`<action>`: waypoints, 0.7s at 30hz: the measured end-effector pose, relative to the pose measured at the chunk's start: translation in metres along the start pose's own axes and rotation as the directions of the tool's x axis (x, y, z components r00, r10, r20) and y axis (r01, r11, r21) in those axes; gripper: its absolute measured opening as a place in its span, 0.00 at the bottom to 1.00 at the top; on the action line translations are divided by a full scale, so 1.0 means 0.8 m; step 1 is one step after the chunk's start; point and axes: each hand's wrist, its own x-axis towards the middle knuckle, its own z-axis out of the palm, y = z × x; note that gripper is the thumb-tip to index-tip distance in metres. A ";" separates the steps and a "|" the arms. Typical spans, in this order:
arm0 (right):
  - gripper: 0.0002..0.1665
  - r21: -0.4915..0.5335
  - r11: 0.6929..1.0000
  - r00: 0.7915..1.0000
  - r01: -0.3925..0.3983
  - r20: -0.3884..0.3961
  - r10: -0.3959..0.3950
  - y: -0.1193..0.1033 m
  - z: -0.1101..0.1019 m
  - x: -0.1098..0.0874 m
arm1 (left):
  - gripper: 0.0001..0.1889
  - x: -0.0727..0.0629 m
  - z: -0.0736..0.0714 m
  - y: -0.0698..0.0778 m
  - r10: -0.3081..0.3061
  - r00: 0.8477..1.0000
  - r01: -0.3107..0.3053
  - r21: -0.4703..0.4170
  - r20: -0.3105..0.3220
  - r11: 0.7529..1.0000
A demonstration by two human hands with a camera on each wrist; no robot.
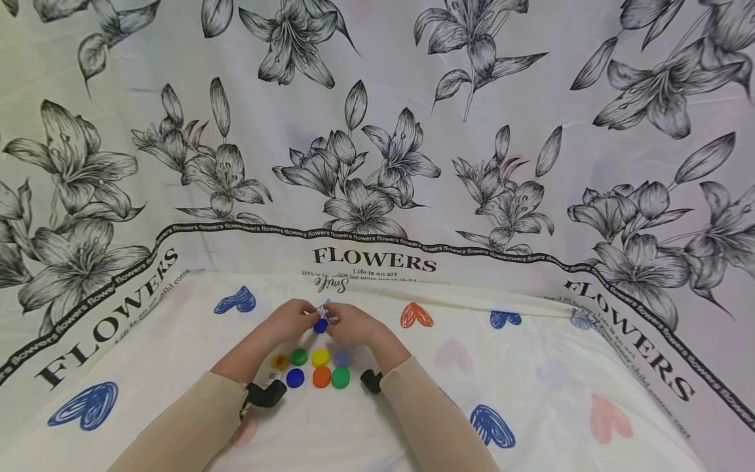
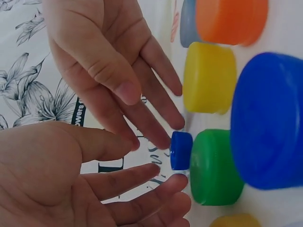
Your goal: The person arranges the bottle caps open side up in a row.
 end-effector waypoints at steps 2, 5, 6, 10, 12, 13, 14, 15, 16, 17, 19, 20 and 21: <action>0.32 -0.017 1.000 1.000 0.001 -0.014 -0.001 -0.001 -0.003 -0.002 | 0.17 0.000 -0.002 -0.001 0.016 1.000 -0.016 0.016 -0.008 1.000; 0.27 -0.063 0.998 1.000 0.006 -0.030 -0.008 -0.004 -0.011 -0.006 | 0.14 -0.003 -0.006 0.003 0.059 0.998 -0.058 0.022 -0.011 0.998; 0.24 -0.076 0.997 0.999 0.012 -0.030 -0.014 -0.004 -0.013 -0.007 | 0.12 -0.003 -0.007 0.005 0.076 0.997 -0.076 0.017 -0.005 0.997; 0.14 -0.153 0.988 1.000 0.002 0.006 -0.001 -0.007 -0.023 -0.012 | 0.06 -0.006 -0.007 0.013 0.159 0.985 -0.158 -0.021 0.070 0.987; 0.11 -0.201 0.979 0.998 -0.032 0.047 0.043 -0.008 -0.026 -0.016 | 0.05 -0.007 -0.002 0.014 0.200 0.972 -0.197 -0.037 0.127 0.980; 0.11 -0.229 0.972 0.995 -0.054 0.072 0.073 -0.010 -0.027 -0.019 | 0.04 -0.008 0.001 0.015 0.216 0.963 -0.211 -0.046 0.160 0.976; 0.11 -0.253 0.964 0.990 -0.082 0.095 0.109 -0.012 -0.026 -0.022 | 0.03 -0.009 0.003 0.015 0.236 0.953 -0.230 -0.053 0.192 0.972; 0.12 -0.282 0.954 0.983 -0.104 0.115 0.141 -0.013 -0.026 -0.024 | 0.02 -0.011 0.006 0.016 0.248 0.943 -0.242 -0.055 0.220 0.969; 0.13 -0.311 0.943 0.977 -0.120 0.133 0.168 -0.014 -0.025 -0.028 | 0.02 -0.013 0.010 0.017 0.258 0.934 -0.253 -0.050 0.247 0.966; 0.13 -0.331 0.934 0.970 -0.138 0.147 0.195 -0.015 -0.024 -0.030 | 0.02 -0.015 0.013 0.017 0.267 0.925 -0.265 -0.045 0.271 0.963; 0.13 -0.358 0.919 0.958 -0.166 0.163 0.236 -0.016 -0.021 -0.035 | 0.03 -0.019 0.018 0.019 0.273 0.912 -0.278 -0.028 0.305 0.960; 0.13 -0.371 0.912 0.955 -0.175 0.162 0.249 -0.016 -0.019 -0.036 | 0.04 -0.022 0.021 0.021 0.275 0.909 -0.286 -0.014 0.313 0.958; 0.13 -0.383 0.905 0.952 -0.184 0.159 0.261 -0.017 -0.017 -0.037 | 0.05 -0.024 0.023 0.022 0.273 0.908 -0.288 -0.001 0.317 0.958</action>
